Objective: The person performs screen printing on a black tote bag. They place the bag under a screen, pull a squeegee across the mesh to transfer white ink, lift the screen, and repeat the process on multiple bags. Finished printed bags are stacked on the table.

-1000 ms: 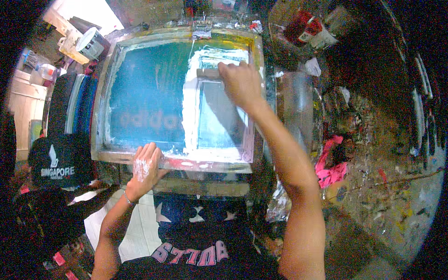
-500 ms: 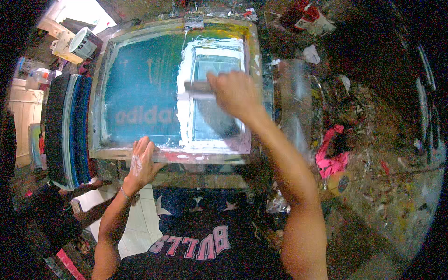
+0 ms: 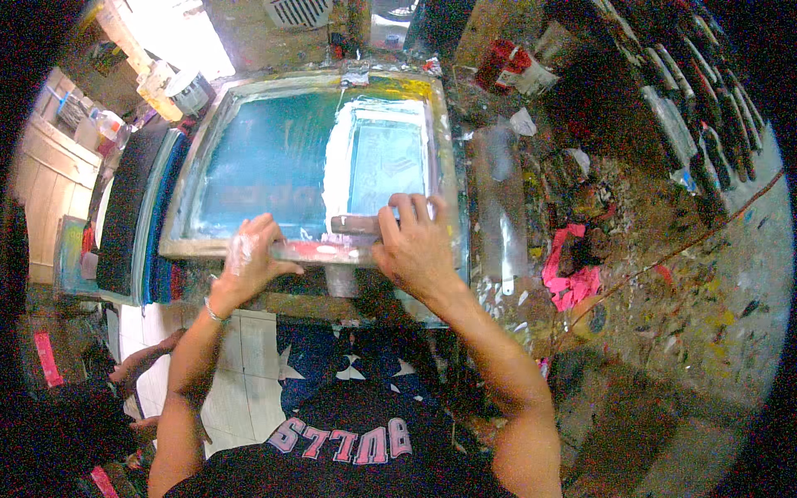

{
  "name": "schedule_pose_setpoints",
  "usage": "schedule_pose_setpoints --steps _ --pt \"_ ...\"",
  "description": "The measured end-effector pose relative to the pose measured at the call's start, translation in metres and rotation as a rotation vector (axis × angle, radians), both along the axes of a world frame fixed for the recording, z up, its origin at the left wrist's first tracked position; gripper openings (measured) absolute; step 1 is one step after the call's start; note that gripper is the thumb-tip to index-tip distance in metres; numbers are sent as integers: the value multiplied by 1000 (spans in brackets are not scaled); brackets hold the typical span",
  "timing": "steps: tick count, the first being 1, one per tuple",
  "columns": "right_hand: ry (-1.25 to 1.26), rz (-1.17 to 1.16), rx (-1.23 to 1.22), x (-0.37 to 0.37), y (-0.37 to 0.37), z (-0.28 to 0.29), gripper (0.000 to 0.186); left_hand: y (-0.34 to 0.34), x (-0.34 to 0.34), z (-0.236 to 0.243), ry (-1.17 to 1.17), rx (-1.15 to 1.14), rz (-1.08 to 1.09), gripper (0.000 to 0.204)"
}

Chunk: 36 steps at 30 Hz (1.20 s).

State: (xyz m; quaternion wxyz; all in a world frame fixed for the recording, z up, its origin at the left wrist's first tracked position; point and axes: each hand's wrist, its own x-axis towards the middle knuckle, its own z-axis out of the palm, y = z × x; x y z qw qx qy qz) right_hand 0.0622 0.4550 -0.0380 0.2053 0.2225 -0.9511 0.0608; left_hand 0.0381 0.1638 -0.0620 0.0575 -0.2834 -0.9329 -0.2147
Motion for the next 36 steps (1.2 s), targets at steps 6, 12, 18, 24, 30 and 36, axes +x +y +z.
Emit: schedule_pose_setpoints --steps 6,12,18,24,30,36 --pt "205 -104 65 -47 -4 100 48 -14 -67 135 -51 -30 -66 55" --pt "232 -141 -72 -132 7 202 62 -3 -103 184 856 269 40 28" --pt "193 -197 -69 -159 0 244 69 68 -148 9 277 326 65 25" --pt "12 -64 -1 -159 7 268 66 103 -231 -128 188 -127 87 51" --pt "158 -251 47 -185 6 267 69 114 -204 -119 218 226 176 34" --pt "137 -198 -26 -185 21 255 59 81 -130 -74 93 644 234 33"
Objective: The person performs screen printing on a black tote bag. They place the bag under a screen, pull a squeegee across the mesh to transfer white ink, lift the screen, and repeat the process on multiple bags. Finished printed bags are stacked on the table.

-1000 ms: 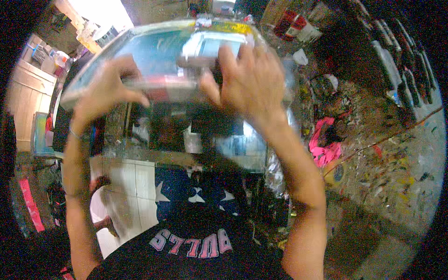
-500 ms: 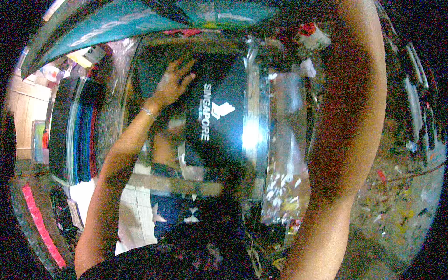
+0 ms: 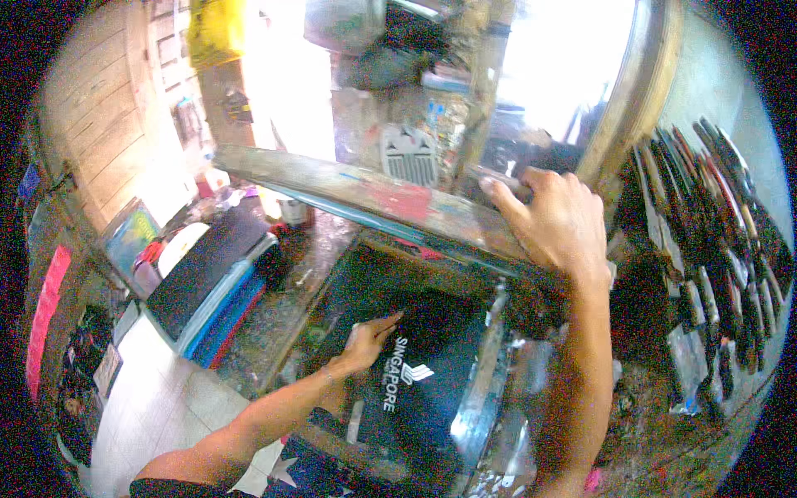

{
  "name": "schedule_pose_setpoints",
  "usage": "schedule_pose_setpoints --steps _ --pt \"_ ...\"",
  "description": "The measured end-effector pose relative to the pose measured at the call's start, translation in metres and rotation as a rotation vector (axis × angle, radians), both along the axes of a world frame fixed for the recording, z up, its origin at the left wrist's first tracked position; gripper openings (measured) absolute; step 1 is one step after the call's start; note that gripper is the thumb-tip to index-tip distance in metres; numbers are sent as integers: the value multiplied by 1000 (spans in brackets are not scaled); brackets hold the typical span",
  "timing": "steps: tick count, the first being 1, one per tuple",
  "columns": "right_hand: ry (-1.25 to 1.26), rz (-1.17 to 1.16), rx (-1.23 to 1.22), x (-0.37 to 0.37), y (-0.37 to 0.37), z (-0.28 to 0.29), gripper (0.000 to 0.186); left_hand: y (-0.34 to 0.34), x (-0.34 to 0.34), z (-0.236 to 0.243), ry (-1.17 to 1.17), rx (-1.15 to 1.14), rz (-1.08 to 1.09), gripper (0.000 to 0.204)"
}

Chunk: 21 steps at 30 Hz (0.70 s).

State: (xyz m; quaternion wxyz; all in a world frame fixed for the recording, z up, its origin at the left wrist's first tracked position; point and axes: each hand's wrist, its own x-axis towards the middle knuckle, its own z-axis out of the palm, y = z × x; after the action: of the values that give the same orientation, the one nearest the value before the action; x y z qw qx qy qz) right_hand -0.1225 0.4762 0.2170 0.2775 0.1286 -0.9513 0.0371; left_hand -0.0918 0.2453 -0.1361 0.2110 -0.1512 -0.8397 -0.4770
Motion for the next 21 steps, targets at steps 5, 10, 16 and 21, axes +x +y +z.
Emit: schedule_pose_setpoints --steps 5,10,16,21 --pt "2 -4 21 2 -7 4 61 -112 84 72 -36 191 442 27" --pt "47 23 26 -2 -7 2 61 -296 125 125 275 273 755 30" --pt "3 -23 62 5 -11 0 60 -432 147 93 -247 -91 974 42" --pt "81 31 76 14 -7 -14 64 -349 141 114 238 -525 1130 51"
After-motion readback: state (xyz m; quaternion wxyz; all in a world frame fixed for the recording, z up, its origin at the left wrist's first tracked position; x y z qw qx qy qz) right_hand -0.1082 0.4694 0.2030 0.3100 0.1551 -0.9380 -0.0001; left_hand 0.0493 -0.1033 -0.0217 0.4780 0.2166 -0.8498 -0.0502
